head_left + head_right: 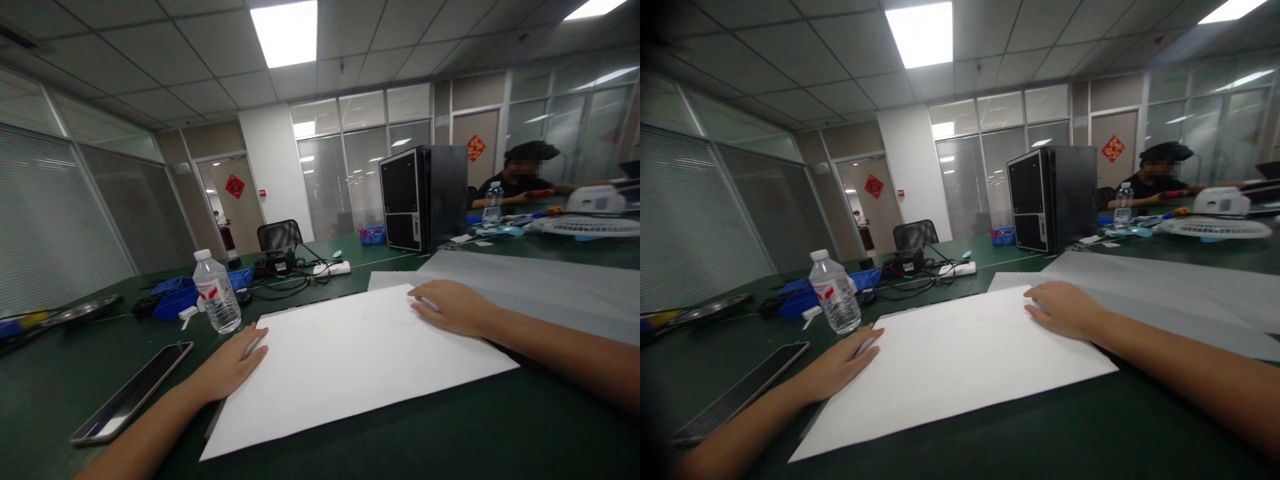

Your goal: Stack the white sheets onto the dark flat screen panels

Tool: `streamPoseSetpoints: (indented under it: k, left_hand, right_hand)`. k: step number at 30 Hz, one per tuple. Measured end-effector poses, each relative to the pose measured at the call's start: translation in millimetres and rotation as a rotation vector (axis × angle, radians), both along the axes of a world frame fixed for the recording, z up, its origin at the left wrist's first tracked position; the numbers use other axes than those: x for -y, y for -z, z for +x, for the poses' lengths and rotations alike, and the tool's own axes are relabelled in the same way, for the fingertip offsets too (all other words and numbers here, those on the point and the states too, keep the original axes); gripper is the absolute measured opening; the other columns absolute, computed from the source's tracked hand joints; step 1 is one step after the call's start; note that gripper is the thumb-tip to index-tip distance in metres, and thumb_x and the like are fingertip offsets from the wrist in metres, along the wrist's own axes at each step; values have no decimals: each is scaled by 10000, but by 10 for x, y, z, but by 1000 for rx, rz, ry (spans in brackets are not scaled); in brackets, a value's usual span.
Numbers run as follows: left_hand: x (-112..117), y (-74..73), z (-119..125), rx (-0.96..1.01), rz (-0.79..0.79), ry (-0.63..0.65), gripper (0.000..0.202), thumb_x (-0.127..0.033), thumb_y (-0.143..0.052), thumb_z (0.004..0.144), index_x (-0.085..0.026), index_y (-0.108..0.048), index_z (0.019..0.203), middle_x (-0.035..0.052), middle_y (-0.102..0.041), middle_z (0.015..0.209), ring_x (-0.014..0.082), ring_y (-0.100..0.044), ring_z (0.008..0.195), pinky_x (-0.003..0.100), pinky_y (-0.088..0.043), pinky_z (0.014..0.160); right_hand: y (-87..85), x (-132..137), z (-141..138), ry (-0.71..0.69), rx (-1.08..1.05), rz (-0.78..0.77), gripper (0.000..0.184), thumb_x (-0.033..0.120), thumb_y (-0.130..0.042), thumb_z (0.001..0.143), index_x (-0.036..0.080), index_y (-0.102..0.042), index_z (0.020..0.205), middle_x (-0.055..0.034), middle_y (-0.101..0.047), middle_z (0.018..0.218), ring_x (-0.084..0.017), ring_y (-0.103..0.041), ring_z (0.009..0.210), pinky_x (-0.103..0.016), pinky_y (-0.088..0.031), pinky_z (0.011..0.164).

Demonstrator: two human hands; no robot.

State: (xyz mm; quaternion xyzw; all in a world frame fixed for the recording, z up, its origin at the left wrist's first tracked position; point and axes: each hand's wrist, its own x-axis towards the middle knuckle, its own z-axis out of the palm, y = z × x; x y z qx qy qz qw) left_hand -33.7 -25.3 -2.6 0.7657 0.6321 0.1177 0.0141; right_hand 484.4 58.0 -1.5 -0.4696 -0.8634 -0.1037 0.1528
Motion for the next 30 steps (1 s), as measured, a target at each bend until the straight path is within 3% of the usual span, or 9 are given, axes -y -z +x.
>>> streamPoseSetpoints:
  k: [4,8,12,26,30]
  left_hand:
    - [-6,2,10,7,17,6,708,-640,-412,961,-160,-558,1460,138,-477,1571,333,-418,1465,507,-315,1217]
    - [4,-10,23,-11,-4,16,722,-630,-385,971,-138,-532,1479,145,-458,1584,319,-389,1484,490,-293,1230]
    - [28,-25,28,-3,-13,9,742,-642,-387,964,-132,-525,1485,149,-444,1590,332,-377,1487,502,-289,1231]
    - [50,-79,91,-12,-46,-8,757,-633,-358,967,-113,-503,1498,154,-418,1605,333,-358,1498,510,-272,1236]
    - [24,-53,76,-8,-21,9,725,-625,-379,963,-133,-538,1472,134,-468,1579,325,-376,1491,497,-276,1238]
  right_hand:
    - [84,-198,187,106,-74,-61,592,589,-400,969,195,-650,1333,-113,-625,1361,-339,-583,1217,-515,-447,1059]
    - [212,-377,353,215,-98,-124,704,624,-392,945,124,-597,1396,-170,-579,1408,-374,-571,1236,-530,-452,1060]
    - [308,-462,426,241,-109,-195,757,651,-338,950,104,-583,1413,-183,-558,1432,-374,-560,1259,-512,-454,1073]
    - [246,-8,-28,72,-84,-187,733,674,-316,991,171,-519,1483,-152,-438,1547,-344,-434,1405,-541,-372,1171]
    - [247,10,-77,100,-67,-218,766,692,-318,978,167,-476,1514,-159,-399,1571,-360,-385,1436,-566,-362,1171]
